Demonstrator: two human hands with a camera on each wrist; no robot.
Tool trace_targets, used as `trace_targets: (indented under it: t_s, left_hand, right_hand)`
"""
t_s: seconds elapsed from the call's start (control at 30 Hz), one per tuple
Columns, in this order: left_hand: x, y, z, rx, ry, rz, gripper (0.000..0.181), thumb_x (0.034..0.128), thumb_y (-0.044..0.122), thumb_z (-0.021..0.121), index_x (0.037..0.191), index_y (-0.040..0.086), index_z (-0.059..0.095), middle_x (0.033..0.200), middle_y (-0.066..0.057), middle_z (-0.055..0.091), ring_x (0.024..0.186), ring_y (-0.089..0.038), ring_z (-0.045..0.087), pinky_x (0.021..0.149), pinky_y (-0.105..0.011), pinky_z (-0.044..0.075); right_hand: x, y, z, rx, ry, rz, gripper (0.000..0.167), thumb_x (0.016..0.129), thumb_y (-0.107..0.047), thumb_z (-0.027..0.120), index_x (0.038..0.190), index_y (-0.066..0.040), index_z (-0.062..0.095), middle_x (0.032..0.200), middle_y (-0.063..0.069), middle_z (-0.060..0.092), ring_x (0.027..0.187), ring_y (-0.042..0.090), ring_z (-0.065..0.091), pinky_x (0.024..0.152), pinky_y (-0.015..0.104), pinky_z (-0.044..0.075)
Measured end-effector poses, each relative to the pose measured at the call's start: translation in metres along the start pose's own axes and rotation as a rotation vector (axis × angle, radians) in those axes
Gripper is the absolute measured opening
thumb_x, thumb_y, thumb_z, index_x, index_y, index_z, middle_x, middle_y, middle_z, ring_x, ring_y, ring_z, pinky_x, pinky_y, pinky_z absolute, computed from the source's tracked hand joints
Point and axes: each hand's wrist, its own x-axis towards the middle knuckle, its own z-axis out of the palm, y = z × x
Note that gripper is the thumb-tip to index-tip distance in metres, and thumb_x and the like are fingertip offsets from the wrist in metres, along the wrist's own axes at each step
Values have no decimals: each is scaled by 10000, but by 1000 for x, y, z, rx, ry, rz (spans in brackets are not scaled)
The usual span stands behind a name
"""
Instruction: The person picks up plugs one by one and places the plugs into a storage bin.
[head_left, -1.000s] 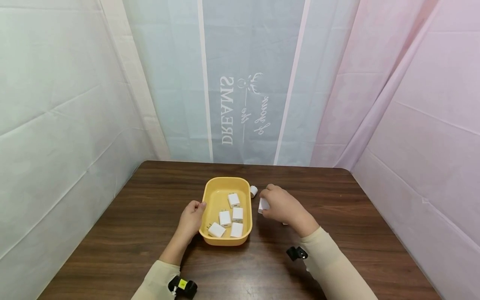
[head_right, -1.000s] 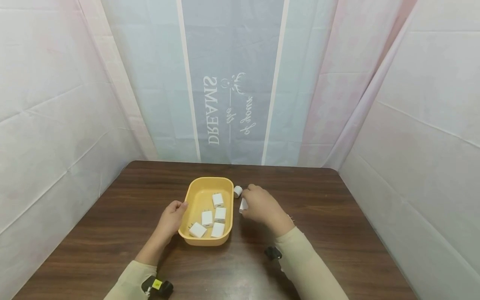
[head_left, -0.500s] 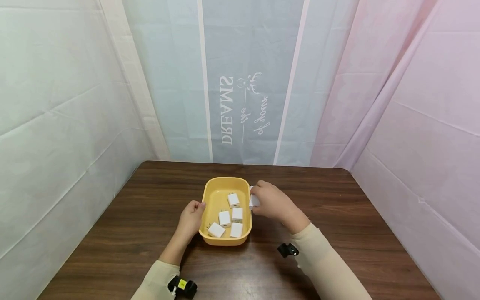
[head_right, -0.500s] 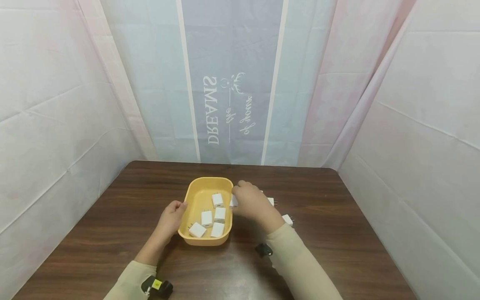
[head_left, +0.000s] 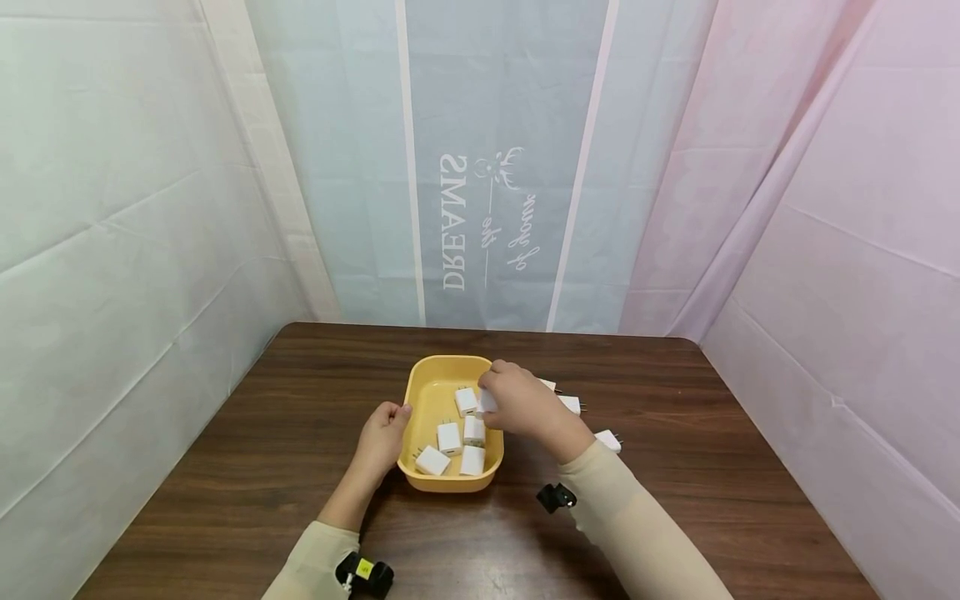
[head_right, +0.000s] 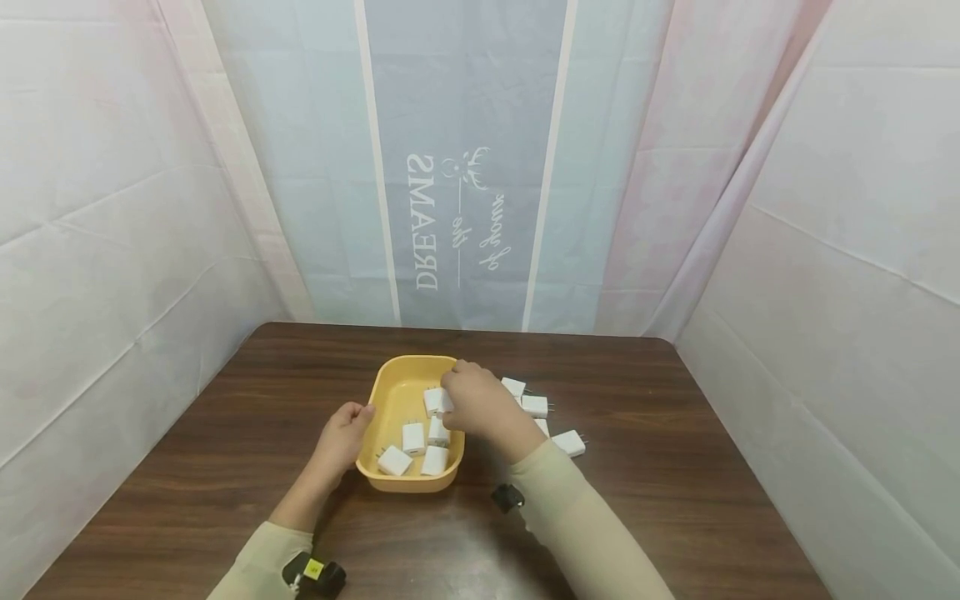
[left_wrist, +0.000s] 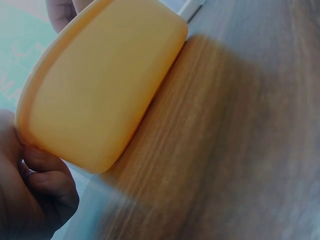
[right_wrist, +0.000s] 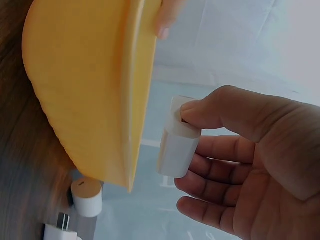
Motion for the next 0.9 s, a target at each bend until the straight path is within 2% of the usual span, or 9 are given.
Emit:
trace_targets:
  t_s: [0.27,0.57,0.9]
  left_hand:
    - [-1,1,-1,2,-10,-23,371,1105,350,462,1114,-6,566,821,-99,588,644,-177,575,532,-276,488]
    - [2,4,-1,6,2,-7,345,1102,327,472,1078,-6,559,797,-96,569,642,-186,568,531,-277,481]
    - [2,5,-1,12,-3,-16,352,1104,344,462,1066,5,548,779,-73,557,630,-170,559,524,-277,478]
  right_hand:
    - [9,-11,5,3,-49,-8,397,849,-295,812,1155,-58,724,1097,68,634,978,216,607,882,386,537]
    - [16,-21,10,5,-35,-20,424,842,-323,830,1171,-77,728,1091,55,624,896,161,585,810,353,538]
    - [27,-31,16,-14,-72,-34,444,855,-332,835,1210,-92,719,1096,35,654,936,142,592,828,302,537]
